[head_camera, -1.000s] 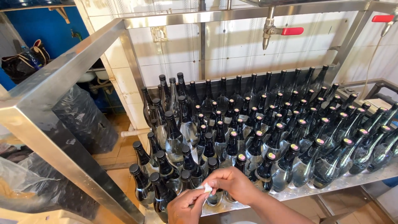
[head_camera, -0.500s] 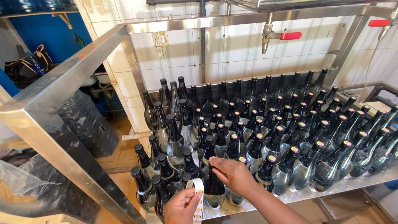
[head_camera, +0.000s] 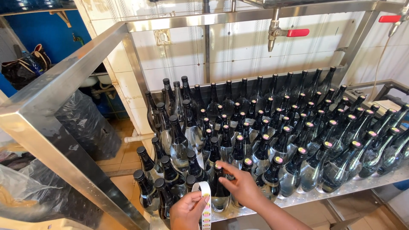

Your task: Manually applying small circular labels to the caps of glass bottles arranged in a metal crate.

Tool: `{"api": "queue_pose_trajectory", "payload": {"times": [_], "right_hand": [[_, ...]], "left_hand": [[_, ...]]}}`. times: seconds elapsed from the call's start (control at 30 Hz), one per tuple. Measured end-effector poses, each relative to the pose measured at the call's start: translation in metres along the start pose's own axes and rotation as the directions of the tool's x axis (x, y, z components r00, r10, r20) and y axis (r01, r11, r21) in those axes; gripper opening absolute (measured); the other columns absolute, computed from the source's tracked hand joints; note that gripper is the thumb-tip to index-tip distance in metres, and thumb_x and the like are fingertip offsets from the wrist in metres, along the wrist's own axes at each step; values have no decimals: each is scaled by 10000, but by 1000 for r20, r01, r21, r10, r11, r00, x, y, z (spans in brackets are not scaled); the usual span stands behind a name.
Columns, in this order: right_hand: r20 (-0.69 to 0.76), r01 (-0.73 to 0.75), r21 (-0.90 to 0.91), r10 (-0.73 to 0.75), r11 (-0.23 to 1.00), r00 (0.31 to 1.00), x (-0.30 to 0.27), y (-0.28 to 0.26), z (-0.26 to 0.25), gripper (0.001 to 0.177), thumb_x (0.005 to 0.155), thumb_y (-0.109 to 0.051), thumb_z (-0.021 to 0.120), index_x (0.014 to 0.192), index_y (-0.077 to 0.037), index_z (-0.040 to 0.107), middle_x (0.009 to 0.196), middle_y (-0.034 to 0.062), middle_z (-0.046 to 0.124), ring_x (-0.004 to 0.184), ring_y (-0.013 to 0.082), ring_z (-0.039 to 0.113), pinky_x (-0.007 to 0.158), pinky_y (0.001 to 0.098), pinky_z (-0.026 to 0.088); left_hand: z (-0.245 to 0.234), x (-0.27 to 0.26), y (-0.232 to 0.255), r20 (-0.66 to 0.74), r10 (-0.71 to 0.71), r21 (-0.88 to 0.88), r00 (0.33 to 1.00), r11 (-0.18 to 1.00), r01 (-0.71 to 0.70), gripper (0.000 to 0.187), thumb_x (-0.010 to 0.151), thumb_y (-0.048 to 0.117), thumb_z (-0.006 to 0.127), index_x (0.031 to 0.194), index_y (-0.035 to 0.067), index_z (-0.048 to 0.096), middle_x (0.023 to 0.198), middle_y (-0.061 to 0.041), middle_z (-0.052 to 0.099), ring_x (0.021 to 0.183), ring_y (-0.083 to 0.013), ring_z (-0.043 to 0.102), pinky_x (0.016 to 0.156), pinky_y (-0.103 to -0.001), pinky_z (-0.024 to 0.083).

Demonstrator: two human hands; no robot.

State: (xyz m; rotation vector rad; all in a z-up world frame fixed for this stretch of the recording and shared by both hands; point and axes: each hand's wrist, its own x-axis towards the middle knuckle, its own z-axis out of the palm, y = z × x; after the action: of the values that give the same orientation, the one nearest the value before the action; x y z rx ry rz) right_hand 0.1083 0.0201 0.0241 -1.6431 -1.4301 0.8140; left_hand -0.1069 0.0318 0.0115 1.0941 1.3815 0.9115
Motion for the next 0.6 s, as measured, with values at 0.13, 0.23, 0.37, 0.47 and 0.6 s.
{"api": "queue_pose_trajectory", "payload": {"times": [0.13,0.23,0.37,0.47,0.6], "right_hand": [[-146,24,-50,-31,998,989,-8,6,3,698,1039,-302,697,1667,-162,426,1658,56,614,1486,265,649,1192,476,608],[45,724,-326,-755,608,654,-28,-7,5,472,1136,-433,586,1451,-93,674,1398,186,725,1314,366,678,1070,509,593],[81,805,-317,-831,502,550,-30,-11,14,356,1031,-167,835,1336,-10,744,1171,164,731,992,319,714,822,416,634],[-25,703,-131,-711,699,703,-23,-4,12,264,957,-213,880,1207,-134,858,1048,84,838,882,217,784,751,333,662],[148,255,406,-338,878,930,-20,-17,2,128,931,-61,874,1038,-81,943,1002,123,861,881,208,812,792,327,704]], "left_hand": [[1,14,-16,48,-84,-74,995,993,87,255,857,48,955,1100,-28,955,919,-178,957,796,-242,849,747,-314,673],[7,37,-51,106,8,-361,994,932,31,161,844,-88,945,985,-154,904,829,-280,897,712,-281,760,649,-370,610],[9,45,-67,207,3,-415,978,906,86,251,836,31,930,1048,-101,898,886,-232,857,839,-302,752,819,-509,647],[15,57,-86,207,124,-408,970,913,-30,323,765,-65,954,1084,-113,934,938,-260,927,855,-280,817,853,-436,681],[-4,22,-41,134,528,79,839,838,-540,119,807,185,944,893,161,1022,821,10,920,725,-86,812,698,-238,609]]}}
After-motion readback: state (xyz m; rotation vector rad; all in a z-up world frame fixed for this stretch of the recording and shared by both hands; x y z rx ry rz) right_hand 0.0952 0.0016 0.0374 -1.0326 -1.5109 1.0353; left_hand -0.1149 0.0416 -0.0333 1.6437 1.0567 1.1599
